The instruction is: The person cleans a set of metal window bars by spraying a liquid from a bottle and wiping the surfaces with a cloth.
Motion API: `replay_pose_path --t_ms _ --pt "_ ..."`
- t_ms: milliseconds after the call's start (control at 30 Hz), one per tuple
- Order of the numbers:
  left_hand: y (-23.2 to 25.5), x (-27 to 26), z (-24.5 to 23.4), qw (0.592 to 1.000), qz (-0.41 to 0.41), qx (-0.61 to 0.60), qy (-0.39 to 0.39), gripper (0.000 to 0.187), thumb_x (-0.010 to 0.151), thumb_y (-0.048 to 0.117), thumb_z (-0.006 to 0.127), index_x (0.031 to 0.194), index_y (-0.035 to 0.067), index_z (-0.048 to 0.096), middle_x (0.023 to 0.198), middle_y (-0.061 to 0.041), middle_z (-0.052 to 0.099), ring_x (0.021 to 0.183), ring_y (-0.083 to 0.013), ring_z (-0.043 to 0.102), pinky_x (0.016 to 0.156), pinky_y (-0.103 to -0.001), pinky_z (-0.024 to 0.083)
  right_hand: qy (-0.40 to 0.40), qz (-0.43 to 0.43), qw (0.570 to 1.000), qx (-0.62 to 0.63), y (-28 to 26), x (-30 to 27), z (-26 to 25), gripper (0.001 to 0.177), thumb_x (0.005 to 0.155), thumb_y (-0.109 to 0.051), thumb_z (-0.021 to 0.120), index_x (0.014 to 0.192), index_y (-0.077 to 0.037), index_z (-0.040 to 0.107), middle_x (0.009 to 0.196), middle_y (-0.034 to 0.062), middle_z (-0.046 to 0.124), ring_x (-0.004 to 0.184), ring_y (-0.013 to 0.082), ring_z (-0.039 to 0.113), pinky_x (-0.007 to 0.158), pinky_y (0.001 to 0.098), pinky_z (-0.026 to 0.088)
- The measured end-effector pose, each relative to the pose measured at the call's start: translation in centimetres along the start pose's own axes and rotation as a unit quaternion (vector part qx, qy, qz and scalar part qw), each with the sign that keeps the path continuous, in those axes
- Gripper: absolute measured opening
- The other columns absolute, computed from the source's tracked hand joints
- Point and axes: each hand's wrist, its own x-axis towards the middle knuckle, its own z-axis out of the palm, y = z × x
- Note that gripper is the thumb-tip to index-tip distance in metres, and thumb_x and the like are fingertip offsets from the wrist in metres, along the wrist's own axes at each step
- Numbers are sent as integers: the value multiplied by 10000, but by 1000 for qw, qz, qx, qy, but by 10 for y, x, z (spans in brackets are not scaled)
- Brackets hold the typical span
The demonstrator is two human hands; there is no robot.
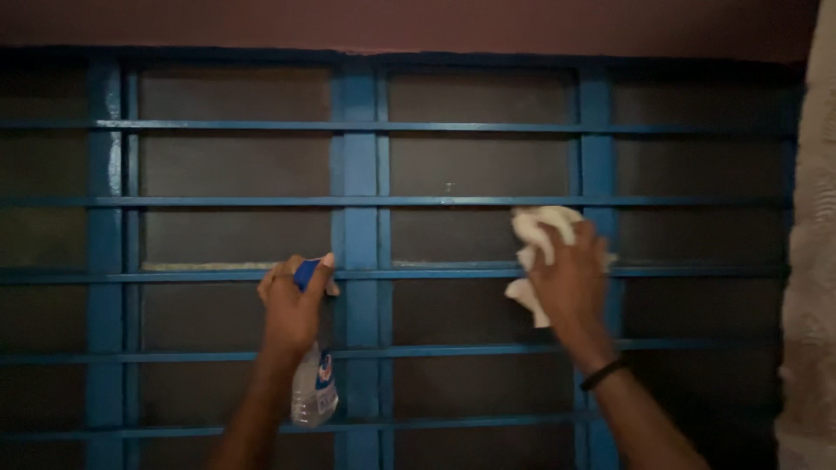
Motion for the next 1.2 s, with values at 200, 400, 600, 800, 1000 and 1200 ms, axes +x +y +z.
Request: replay_pose_path --t_ms 200,400,600,800,1000,1200 --pt "-6 1 5 999 18 -42 4 376 932 473 619 876 101 607 1101 -161 520 1234 -356 353 1020 -584 357 63 77 995 2 -6 -6 11 398 933 -175 705 1326 -115 694 1305 194 514 1159 369 564 918 497 544" --pt "-8 7 12 997 58 44 34 429 973 507 612 883 88 607 1044 -181 555 1143 -355 437 1089 -585 290 48 69 994 71 -92 -15 35 492 883 -233 734 1336 -68 640 1409 187 489 1184 323 570 889 465 546" --pt "-3 2 0 998 46 49 -8 488 1000 533 562 880 66 637 984 -221 700 1236 -320 455 1185 -571 271 -59 -87 994 36 -177 -35 41 479 939 -219 715 1372 -35 621 1377 221 486 1160 342 574 914 423 568" --pt "-3 3 2 1000 27 7 13 479 970 553 591 866 85 618 1080 -188 522 1181 -367 342 944 -610 366 -153 -199 968 7 -111 -14 30 438 945 -248 672 1371 -156 627 1460 206 436 1215 374 545 938 516 546" --pt "-2 1 -1 997 61 35 8 472 976 507 603 837 58 648 1012 -198 587 1203 -382 362 1028 -601 339 -41 -157 982 -100 14 -3 -6 376 949 -254 661 1317 -179 667 1443 223 456 1272 386 525 915 516 552" --pt "-8 4 4 999 31 -16 23 392 977 510 675 975 121 629 1139 -140 417 1199 -360 345 954 -562 391 25 -148 988 27 74 -8 -28 388 960 -144 690 1347 -122 676 1249 201 517 1137 370 594 922 487 556"
